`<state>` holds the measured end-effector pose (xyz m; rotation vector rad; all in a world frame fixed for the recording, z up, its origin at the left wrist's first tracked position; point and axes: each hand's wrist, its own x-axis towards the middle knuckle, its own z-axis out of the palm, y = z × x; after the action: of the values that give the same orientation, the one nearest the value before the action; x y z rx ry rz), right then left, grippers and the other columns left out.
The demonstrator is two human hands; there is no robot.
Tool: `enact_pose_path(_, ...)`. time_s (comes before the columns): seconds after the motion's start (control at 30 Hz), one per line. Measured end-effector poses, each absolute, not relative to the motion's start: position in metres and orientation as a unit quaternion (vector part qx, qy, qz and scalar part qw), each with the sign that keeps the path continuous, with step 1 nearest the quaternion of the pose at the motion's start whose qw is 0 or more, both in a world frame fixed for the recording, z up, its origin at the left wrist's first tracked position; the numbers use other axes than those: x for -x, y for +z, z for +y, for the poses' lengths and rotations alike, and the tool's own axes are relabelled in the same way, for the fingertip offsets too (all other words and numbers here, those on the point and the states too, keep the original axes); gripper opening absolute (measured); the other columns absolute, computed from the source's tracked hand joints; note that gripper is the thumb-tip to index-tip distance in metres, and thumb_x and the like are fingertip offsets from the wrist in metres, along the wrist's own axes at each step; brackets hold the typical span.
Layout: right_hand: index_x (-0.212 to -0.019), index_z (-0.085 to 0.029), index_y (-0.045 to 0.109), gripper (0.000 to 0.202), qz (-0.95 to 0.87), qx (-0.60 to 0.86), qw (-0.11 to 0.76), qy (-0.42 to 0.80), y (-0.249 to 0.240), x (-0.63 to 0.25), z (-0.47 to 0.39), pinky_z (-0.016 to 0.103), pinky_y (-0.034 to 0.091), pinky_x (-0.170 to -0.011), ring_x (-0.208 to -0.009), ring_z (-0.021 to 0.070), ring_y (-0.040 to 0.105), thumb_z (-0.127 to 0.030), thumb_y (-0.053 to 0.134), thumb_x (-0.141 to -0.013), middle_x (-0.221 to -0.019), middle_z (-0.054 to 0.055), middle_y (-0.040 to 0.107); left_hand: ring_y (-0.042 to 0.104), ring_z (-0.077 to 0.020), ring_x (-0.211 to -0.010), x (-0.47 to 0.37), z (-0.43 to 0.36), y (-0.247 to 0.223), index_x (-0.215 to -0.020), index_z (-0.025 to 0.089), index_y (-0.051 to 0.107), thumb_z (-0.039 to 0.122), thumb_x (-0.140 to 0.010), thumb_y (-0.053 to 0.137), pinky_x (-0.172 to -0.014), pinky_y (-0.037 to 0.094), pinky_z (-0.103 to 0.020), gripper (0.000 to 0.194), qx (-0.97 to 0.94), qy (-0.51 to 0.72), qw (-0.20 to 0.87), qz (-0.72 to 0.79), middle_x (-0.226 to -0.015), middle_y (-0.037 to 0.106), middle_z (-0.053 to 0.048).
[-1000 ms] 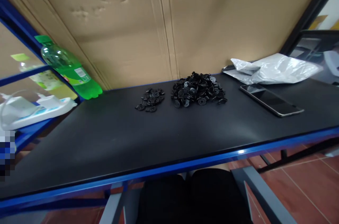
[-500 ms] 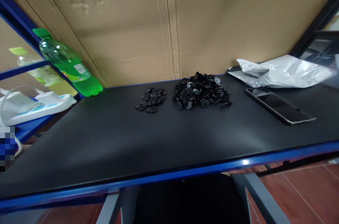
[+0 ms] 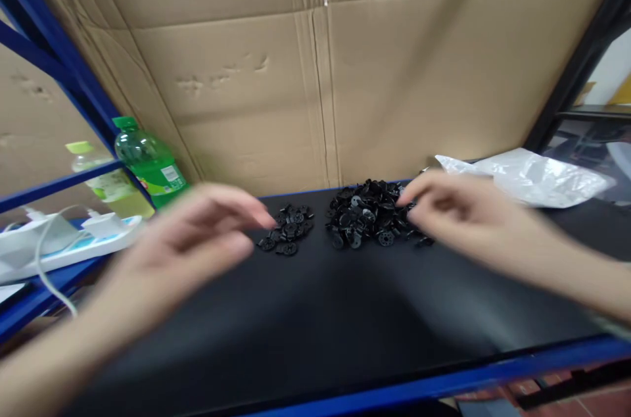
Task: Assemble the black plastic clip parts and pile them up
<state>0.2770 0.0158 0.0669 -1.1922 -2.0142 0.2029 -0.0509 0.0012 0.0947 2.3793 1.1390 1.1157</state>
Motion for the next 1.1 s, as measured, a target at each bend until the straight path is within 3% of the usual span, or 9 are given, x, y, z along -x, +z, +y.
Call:
enact_pose_path(0.07, -0.101, -0.022, 0.067, 0.018, -0.839, 0.445, 0.309, 0.049, 0.050, -0.256, 0.026, 0.028, 0.046, -0.057, -0.061, 0.0169, 0.063, -0.017, 0.057, -0.087, -0.073, 0.001, 0.069, 0.072, -0.0180, -0.085, 0.027, -0.001, 0.072, -0.102, 0.019, 0.066, 0.017, -0.089, 0.061, -0.077, 0.059, -0.029, 0.013, -0.833, 0.326, 0.264, 0.361, -0.093, 0.074, -0.001)
enact_pose_path(0.13, -0.106, -0.020, 0.068, 0.021, -0.852, 0.438, 0.284, 0.033, 0.031, -0.233, 0.040, 0.033, 0.050, -0.068, -0.076, 0.0226, 0.068, -0.019, 0.059, -0.086, -0.090, 0.007, 0.072, 0.072, -0.0162, -0.084, 0.003, -0.006, 0.047, -0.097, 0.021, 0.066, 0.007, -0.084, 0.057, -0.079, 0.057, -0.027, 0.021, -0.828, 0.293, 0.343, 0.333, -0.088, 0.075, 0.000)
enact_pose_path(0.27, -0.103, -0.017, 0.070, 0.020, -0.847, 0.449, 0.283, 0.028, 0.010, -0.205, 0.064, 0.037, 0.051, -0.072, -0.083, 0.0272, 0.069, -0.029, 0.063, -0.087, -0.099, 0.011, 0.072, 0.069, -0.0168, -0.079, -0.023, -0.010, 0.016, -0.093, 0.018, 0.067, 0.000, -0.079, 0.054, -0.078, 0.055, -0.026, 0.026, -0.855, 0.299, 0.325, 0.271, -0.084, 0.074, -0.004)
enact_pose_path(0.47, -0.079, -0.017, 0.070, 0.007, -0.817, 0.450, 0.348, 0.093, 0.017, -0.206, 0.087, 0.030, 0.050, -0.063, -0.068, 0.0204, 0.067, -0.014, 0.064, -0.082, -0.074, 0.004, 0.069, 0.066, -0.0169, -0.074, -0.019, -0.005, 0.011, -0.087, 0.016, 0.069, 0.000, -0.081, 0.052, -0.072, 0.051, -0.024, 0.024, -0.849, 0.331, 0.335, 0.240, -0.079, 0.073, -0.007)
enact_pose_path(0.63, -0.095, -0.017, 0.061, 0.016, -0.757, 0.444, 0.435, 0.201, 0.026, -0.216, 0.072, 0.022, 0.046, -0.039, -0.046, 0.0130, 0.064, -0.031, 0.054, -0.095, -0.072, 0.002, 0.070, 0.066, -0.0168, -0.074, -0.020, 0.003, 0.007, -0.089, 0.016, 0.066, 0.010, -0.085, 0.058, -0.074, 0.051, -0.027, 0.011, -0.736, 0.370, 0.442, 0.354, -0.079, 0.072, -0.005)
enact_pose_path(0.67, -0.097, -0.017, 0.060, 0.016, -0.751, 0.438, 0.443, 0.218, 0.024, -0.217, 0.064, 0.021, 0.047, -0.037, -0.045, 0.0129, 0.064, -0.032, 0.053, -0.096, -0.072, 0.002, 0.071, 0.065, -0.0167, -0.074, -0.020, 0.005, 0.005, -0.091, 0.016, 0.065, 0.016, -0.087, 0.060, -0.073, 0.052, -0.027, 0.007, -0.697, 0.378, 0.486, 0.367, -0.080, 0.072, -0.005)
enact_pose_path(0.73, -0.095, -0.019, 0.058, 0.007, -0.751, 0.402, 0.468, 0.234, 0.018, -0.221, 0.047, 0.020, 0.051, -0.041, -0.053, 0.0148, 0.070, -0.026, 0.058, -0.094, -0.072, 0.002, 0.072, 0.064, -0.0162, -0.072, -0.021, 0.009, 0.003, -0.097, 0.016, 0.065, 0.030, -0.088, 0.066, -0.072, 0.052, -0.028, 0.016, -0.623, 0.391, 0.564, 0.375, -0.083, 0.072, -0.005)
enact_pose_path(0.87, -0.096, -0.017, 0.065, 0.014, -0.872, 0.234, 0.429, 0.027, 0.005, -0.230, 0.025, 0.024, 0.055, -0.058, -0.068, 0.0153, 0.071, -0.009, 0.054, -0.093, -0.087, 0.006, 0.075, 0.064, -0.0161, -0.076, -0.020, 0.014, 0.000, -0.099, 0.015, 0.073, 0.047, -0.085, 0.071, -0.076, 0.052, -0.028, 0.035, -0.550, 0.413, 0.627, 0.367, -0.084, 0.073, -0.005)
enact_pose_path(1.1, -0.090, -0.012, 0.069, 0.032, -0.921, 0.175, 0.334, -0.098, 0.006, -0.234, 0.020, 0.029, 0.050, -0.053, -0.062, 0.0172, 0.065, -0.007, 0.038, -0.099, -0.076, 0.008, 0.072, 0.064, -0.0143, -0.077, -0.019, 0.016, -0.002, -0.100, 0.018, 0.077, 0.037, -0.065, 0.090, -0.077, 0.053, -0.026, 0.042, -0.463, 0.448, 0.659, 0.388, -0.083, 0.071, -0.002)
